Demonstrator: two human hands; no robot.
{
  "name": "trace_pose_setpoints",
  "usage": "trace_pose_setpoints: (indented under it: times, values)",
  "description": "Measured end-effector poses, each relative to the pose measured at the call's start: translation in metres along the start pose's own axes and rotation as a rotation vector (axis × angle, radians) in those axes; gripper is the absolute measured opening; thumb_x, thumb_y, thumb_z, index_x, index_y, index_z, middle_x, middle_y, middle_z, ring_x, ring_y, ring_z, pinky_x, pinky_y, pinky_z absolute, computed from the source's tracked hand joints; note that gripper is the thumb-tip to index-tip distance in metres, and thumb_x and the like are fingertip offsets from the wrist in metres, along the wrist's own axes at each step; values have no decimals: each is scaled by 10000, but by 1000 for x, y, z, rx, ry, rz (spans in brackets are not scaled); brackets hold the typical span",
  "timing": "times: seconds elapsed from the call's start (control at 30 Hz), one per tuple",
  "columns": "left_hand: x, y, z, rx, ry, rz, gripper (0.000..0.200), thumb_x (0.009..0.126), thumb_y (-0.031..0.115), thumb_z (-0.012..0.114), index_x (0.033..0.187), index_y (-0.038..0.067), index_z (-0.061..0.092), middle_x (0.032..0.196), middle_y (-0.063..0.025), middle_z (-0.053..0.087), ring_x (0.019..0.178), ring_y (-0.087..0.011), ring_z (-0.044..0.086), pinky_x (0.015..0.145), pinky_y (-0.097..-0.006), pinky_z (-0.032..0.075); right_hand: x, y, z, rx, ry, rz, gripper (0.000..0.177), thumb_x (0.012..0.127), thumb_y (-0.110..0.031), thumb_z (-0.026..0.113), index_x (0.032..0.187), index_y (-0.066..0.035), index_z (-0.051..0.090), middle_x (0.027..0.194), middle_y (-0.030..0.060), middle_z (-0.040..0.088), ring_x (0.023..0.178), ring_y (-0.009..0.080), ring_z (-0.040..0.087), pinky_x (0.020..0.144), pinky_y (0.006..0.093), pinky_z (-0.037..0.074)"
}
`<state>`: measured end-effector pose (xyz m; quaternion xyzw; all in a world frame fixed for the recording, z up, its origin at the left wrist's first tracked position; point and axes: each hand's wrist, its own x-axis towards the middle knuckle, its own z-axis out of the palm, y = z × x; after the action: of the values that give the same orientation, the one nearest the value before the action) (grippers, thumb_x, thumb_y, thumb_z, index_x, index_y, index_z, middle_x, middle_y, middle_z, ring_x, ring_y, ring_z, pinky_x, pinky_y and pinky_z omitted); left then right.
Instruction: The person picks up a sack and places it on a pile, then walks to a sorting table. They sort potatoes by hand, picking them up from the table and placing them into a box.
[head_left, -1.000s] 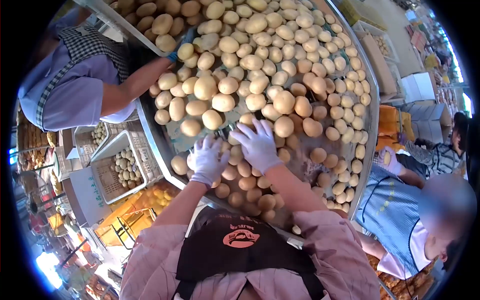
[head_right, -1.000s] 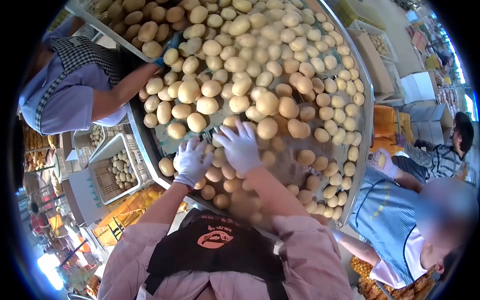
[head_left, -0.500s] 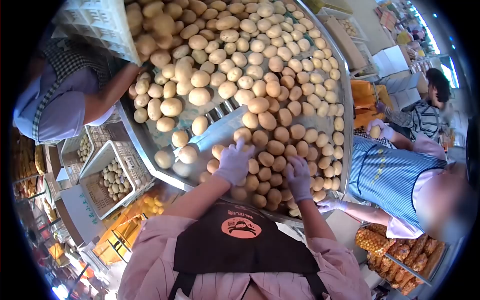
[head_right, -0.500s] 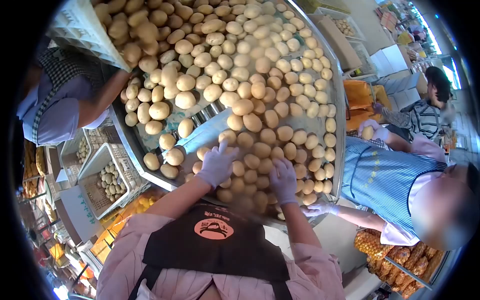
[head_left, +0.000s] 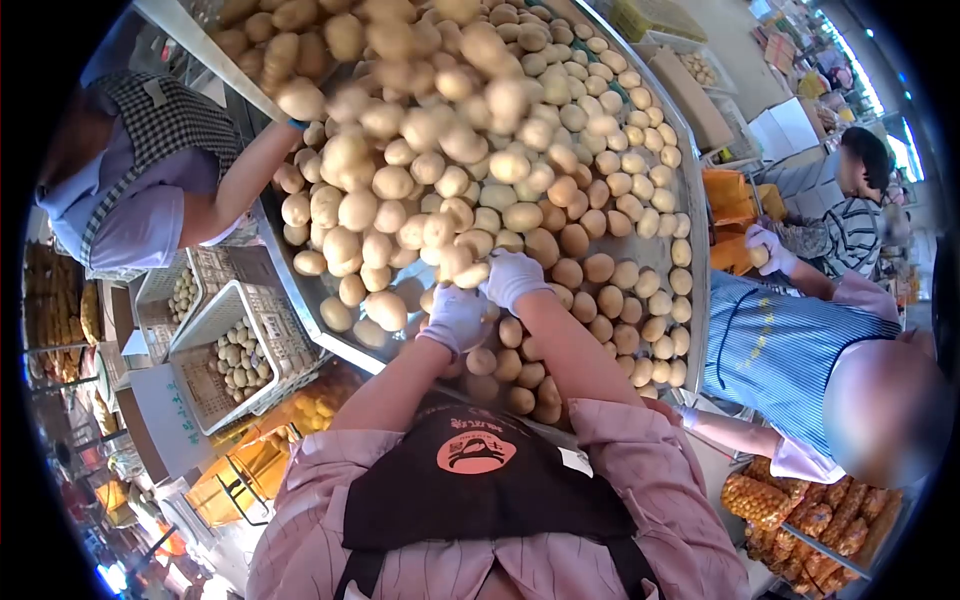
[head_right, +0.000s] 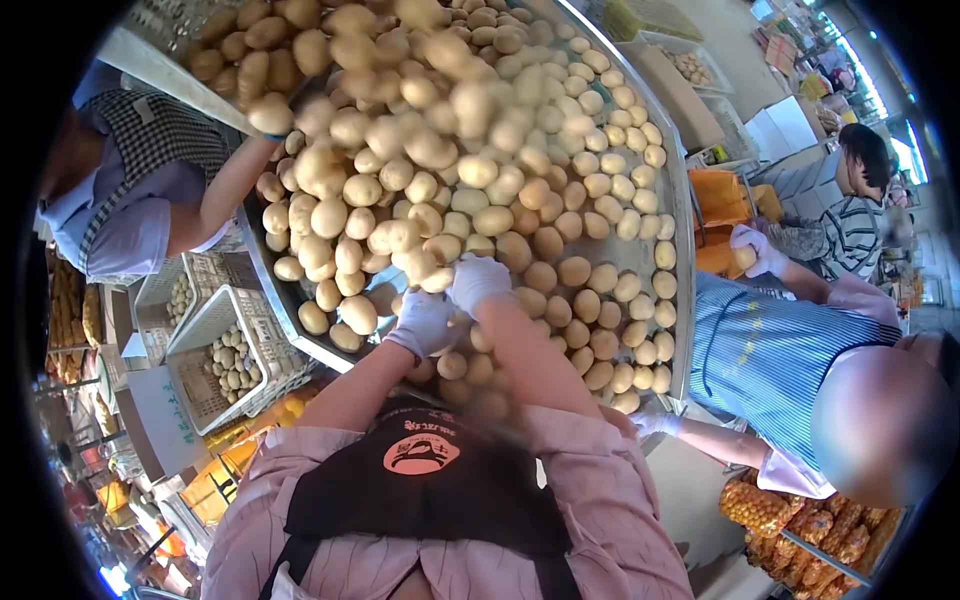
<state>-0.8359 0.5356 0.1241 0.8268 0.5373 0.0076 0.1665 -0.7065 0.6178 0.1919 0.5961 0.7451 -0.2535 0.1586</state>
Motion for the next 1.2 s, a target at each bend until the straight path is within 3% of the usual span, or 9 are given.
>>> trace_pose_setpoints:
  times: [0.2,0.33,0.53,0.57,0.63,0.77,0.87,1.03,1.2]
  values:
    - [-22,-7,-30,-196,-73,280,176,795,350,740,913,221,763,893,-62,725,939,-320,674,869,-452,481,1,-3,32,-3,3,30,330,941,-353,646,1162,-124,734,1270,165,716,1189,368,681,1002,492,560]
    - [-51,-6,-12,-350,226,378,478,739,360,805,1157,158,689,1114,-69,683,1039,-295,631,975,-455,477,-34,13,39,-133,195,-113,235,919,-247,656,1119,-143,724,1147,141,699,1109,359,677,909,488,581]
    - [-77,11,-3,-417,328,173,713,740,353,836,1379,140,602,1228,-101,672,1104,-355,624,1021,-492,474,-45,38,92,-137,253,-112,303,925,-200,649,1226,-164,633,1073,109,675,1028,281,703,785,496,588]
    - [-81,13,0,-465,381,149,710,746,358,832,1383,141,603,1233,-107,673,1123,-362,622,1036,-505,465,-54,30,79,-79,79,-94,296,1048,-219,469,1302,-139,599,1235,162,668,1072,359,708,869,504,588]
    - [-88,18,-9,-489,489,106,627,845,304,805,1393,95,582,1218,-108,690,1105,-312,665,1004,-480,516,-54,27,81,-7,102,-97,315,1018,-244,523,1306,-135,594,1287,166,649,1093,367,704,891,505,583]
    - [-118,23,-11,-1632,388,-333,474,1001,271,713,1379,27,561,1167,-44,667,1021,-128,659,905,-317,563,-65,29,97,640,245,-15,452,976,-313,691,1351,-93,567,1199,153,662,1080,292,687,882,418,578]
    - [-144,7,-16,-2588,278,-507,583,988,530,626,1318,49,606,1159,-103,679,1062,-277,679,944,-447,561,-96,24,109,1077,322,-90,501,1012,-349,674,1395,-52,549,1340,205,649,1104,364,671,964,453,525]
    - [-179,30,-31,-2828,264,-514,689,947,675,545,1261,69,631,1267,-151,657,1214,-373,610,1038,-603,494,-156,-21,133,1107,295,-490,394,1049,-271,616,1339,-9,571,1191,124,647,1017,281,631,871,410,518]
    - [-238,56,-28,-2823,447,-699,706,922,735,559,1209,94,625,1183,-132,674,1099,-370,649,934,-601,549,-137,108,57,1274,741,-20,344,1040,-203,593,1337,-30,589,1063,59,624,912,166,600,796,332,530]
